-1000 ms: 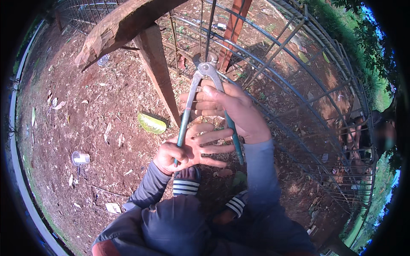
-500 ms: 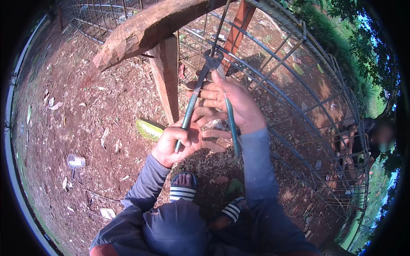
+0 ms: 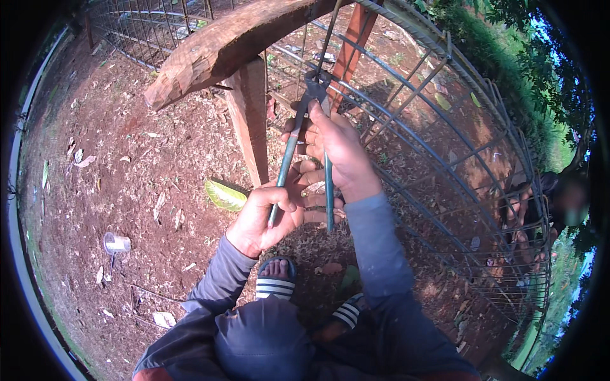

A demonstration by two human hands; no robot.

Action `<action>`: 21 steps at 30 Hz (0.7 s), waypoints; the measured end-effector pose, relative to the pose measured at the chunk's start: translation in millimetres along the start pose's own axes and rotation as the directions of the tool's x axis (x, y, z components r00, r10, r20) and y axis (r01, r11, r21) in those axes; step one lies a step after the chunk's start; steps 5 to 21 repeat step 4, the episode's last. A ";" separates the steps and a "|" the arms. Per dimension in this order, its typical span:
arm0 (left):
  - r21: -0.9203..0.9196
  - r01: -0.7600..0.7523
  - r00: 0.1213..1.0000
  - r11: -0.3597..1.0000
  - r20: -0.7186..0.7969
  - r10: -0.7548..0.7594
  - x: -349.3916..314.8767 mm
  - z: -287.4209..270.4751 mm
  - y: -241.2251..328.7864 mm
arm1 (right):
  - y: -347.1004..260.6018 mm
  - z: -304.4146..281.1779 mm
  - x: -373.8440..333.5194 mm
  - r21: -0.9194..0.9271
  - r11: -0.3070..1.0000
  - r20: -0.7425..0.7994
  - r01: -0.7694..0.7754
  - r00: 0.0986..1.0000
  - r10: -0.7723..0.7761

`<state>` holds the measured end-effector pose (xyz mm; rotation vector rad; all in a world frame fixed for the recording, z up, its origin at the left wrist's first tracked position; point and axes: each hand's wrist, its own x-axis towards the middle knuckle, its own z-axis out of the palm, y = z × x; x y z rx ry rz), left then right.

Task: The person is assembling a wire mesh structure by hand. They bend and twist wire ties to secure the intersections of the metal grid, then use pliers to tighten the connections. The work is performed on a dirt ground in an outdoor area.

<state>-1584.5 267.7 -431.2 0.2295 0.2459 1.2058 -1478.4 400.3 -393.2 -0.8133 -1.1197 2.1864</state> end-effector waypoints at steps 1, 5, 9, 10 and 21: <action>-0.014 0.033 0.999 0.999 -0.008 -0.033 -1.5 1.4 0.1 | 2.7 2.8 1.2 -0.019 0.998 -0.027 0.061 0.998 -0.061; 0.021 0.084 0.993 0.996 -0.089 -0.081 -5.2 7.9 -0.8 | 15.6 6.7 7.8 -0.055 0.982 -0.076 0.183 0.979 -0.187; 0.021 0.084 0.993 0.996 -0.089 -0.081 -5.2 7.9 -0.8 | 15.6 6.7 7.8 -0.055 0.982 -0.076 0.183 0.979 -0.187; 0.021 0.084 0.993 0.996 -0.089 -0.081 -5.2 7.9 -0.8 | 15.6 6.7 7.8 -0.055 0.982 -0.076 0.183 0.979 -0.187; 0.021 0.084 0.993 0.996 -0.089 -0.081 -5.2 7.9 -0.8 | 15.6 6.7 7.8 -0.055 0.982 -0.076 0.183 0.979 -0.187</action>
